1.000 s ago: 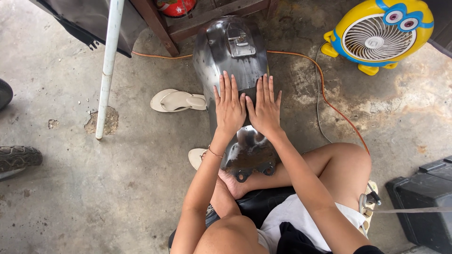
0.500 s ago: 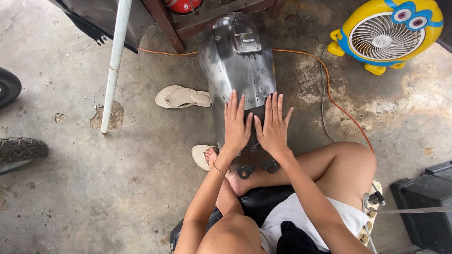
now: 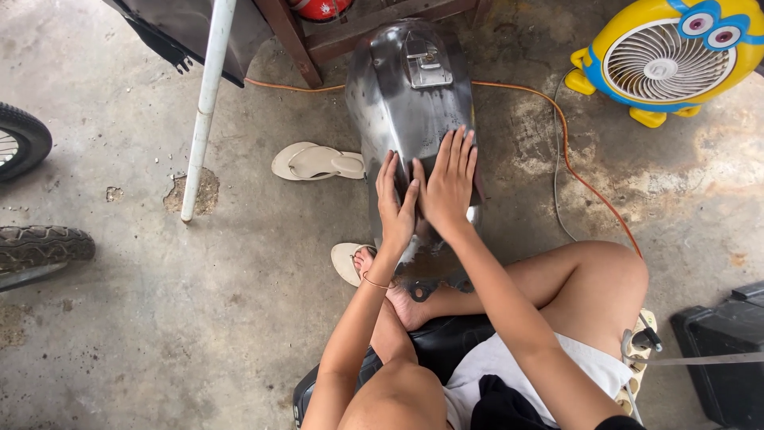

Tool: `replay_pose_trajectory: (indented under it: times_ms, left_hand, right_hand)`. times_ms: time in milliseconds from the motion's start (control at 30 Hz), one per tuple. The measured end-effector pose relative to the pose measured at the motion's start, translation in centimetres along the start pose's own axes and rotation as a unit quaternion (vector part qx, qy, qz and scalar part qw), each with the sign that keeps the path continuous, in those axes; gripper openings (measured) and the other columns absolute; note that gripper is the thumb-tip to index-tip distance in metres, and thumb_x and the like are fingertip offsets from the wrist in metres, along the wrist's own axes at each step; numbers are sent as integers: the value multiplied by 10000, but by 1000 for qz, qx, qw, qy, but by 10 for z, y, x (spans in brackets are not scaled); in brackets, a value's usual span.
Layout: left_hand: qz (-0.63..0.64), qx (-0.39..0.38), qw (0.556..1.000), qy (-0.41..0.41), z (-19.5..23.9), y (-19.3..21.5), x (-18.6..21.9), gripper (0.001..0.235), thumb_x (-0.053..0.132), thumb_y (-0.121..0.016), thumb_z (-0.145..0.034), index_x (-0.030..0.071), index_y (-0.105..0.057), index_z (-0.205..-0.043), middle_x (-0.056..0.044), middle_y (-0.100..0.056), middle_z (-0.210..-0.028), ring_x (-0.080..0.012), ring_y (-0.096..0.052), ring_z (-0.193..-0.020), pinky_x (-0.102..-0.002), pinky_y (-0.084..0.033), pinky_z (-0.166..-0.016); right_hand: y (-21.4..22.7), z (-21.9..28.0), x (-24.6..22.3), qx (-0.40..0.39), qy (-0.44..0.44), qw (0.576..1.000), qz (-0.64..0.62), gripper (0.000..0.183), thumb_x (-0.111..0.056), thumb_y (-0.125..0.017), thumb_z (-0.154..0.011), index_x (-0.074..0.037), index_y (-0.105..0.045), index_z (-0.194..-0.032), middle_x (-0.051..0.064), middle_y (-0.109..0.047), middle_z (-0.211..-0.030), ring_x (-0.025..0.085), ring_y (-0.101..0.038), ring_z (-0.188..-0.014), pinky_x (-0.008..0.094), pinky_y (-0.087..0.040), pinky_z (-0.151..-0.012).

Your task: The person sits cross-legged on the floor and sands a large, curved metal object using a sanding block. They rub the block back and forth across the surface to smooth it.

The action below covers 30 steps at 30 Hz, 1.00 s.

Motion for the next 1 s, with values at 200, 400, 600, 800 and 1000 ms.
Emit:
replay_pose_trajectory:
  times_ms: [200, 400, 600, 800, 1000]
  left_hand:
    - [-151, -26, 988, -5, 4, -18, -17, 834, 443, -577, -1017, 60, -149, -1622, -215, -128, -1669, -413, -116, -1540, -630, -21, -1215]
    - [-193, -7, 981, 8, 4, -16, -11, 589, 297, -362, -1112, 37, -188, -1611, -208, -154, -1666, -382, -147, -1542, -561, -43, -1237]
    - [-182, 8, 983, -20, 4, -12, -11, 523, 226, -339, -1119, 55, -244, -1604, -195, -197, -1662, -382, -184, -1536, -558, -123, -1232]
    - [-176, 15, 984, -24, 4, -13, -10, 509, 209, -337, -1122, 64, -264, -1604, -182, -209, -1666, -366, -196, -1537, -546, -143, -1235]
    - [-175, 12, 984, -18, 4, -12, -6, 508, 201, -346, -1117, 62, -270, -1599, -194, -212, -1659, -395, -199, -1529, -573, -144, -1224]
  right_hand:
    - [-35, -58, 52, -79, -71, 994, -20, 782, -486, -444, -1099, 86, -173, -1560, 332, -122, -1624, 452, -87, -1529, 536, -51, -1248]
    - [-23, -53, 46, -102, -84, 990, -40, 760, -481, -395, -1125, 76, -146, -1577, 319, -111, -1632, 443, -96, -1533, 522, -50, -1252]
    - [10, 17, 7, -40, 25, 999, -4, 730, -372, -528, -1058, 117, -267, -1533, 352, -216, -1600, 485, -152, -1506, 549, -91, -1226]
    - [5, 3, 9, -28, 41, 999, -12, 736, -343, -566, -1038, 112, -271, -1537, 341, -233, -1602, 477, -161, -1507, 555, -92, -1223]
    - [-23, -57, 28, -69, -11, 997, -30, 743, -398, -524, -1084, 104, -234, -1548, 337, -172, -1618, 458, -129, -1524, 539, -72, -1238]
Point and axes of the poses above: each hand's wrist, its own z-axis away from the middle knuckle, its own y-axis out of the back of the hand, x = y × z, the point moved 6 cm from there along -z, towards the middle knuckle
